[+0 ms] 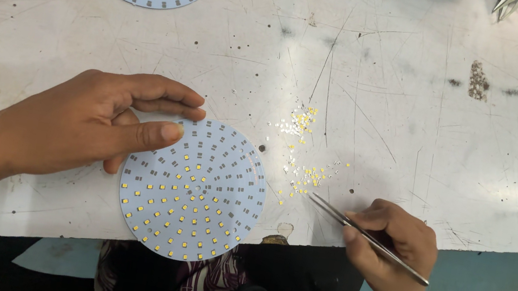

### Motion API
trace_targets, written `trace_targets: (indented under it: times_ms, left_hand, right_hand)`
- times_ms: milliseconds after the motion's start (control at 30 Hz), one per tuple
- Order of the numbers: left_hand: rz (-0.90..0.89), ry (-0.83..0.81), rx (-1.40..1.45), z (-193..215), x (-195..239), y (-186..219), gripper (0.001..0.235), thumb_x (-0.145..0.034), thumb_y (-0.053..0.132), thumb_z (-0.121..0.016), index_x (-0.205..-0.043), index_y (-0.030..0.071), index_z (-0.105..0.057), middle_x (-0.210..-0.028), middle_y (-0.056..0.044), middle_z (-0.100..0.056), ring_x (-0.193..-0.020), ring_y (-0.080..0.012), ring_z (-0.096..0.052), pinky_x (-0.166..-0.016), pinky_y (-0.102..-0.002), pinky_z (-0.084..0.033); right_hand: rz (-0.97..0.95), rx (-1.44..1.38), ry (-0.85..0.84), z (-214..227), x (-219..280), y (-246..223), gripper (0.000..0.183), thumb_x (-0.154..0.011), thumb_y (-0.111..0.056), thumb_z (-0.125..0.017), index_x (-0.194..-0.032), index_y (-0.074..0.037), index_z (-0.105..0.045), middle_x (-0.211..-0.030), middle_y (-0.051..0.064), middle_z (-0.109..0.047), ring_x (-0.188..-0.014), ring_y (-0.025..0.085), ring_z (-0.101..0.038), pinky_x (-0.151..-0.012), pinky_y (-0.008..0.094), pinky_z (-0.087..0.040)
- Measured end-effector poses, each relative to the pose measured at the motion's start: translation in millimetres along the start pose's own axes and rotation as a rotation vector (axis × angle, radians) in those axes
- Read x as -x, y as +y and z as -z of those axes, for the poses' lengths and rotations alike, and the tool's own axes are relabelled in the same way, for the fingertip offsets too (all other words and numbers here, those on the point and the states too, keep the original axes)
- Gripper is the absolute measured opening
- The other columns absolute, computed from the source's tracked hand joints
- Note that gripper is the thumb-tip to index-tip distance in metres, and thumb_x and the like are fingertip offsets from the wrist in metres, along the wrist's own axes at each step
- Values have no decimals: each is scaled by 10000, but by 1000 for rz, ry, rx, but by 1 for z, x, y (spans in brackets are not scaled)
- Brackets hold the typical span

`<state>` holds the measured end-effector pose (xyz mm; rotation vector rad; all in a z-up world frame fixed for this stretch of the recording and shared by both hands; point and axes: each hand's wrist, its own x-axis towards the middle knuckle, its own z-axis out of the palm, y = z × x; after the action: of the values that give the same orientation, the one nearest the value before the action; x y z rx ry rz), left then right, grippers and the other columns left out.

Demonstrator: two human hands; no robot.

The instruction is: The person uses tweezers to pick up small yellow LED components from a table and places them into designated spots on a circular LED board. The person repeats this process continuously, filling the board with LEDs.

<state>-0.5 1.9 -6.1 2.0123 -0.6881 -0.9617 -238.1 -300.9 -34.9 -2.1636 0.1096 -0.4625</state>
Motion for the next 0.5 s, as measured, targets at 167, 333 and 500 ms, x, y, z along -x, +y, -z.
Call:
trace_targets:
  times_ms: [167,333,500]
  left_hand:
    - [48,0,-5,0,-1,-3,574,-822,508,-643,-1276,158,-670,-1218,22,-740,-314,-124,-558,-427,-287,-542]
    - [47,0,11,0,-1,-4,583,-805,516,-633,-1272,169,-668,-1188,34,-749,-302,-110,-565,-498,-263,-583]
    - [-4,-3,12,-1,-1,-7,586,-833,524,-629,-1284,153,-662,-1206,21,-741,-310,-103,-569,-485,-255,-574]
  right_hand:
    - [8,142,-29,0,-2,1,156,-748,-117,-785,-765,-14,-669,-630,44,-654,-501,63,-582,-462,193,-392]
    - [73,142,-39,-2,-3,0,170,-750,-122,-784,-776,-13,-657,-668,45,-655,-536,72,-598,-487,196,-402]
    - [24,149,-23,-1,-2,-2,137,-748,-104,-770,-771,-17,-667,-654,42,-661,-517,73,-595,-474,199,-398]
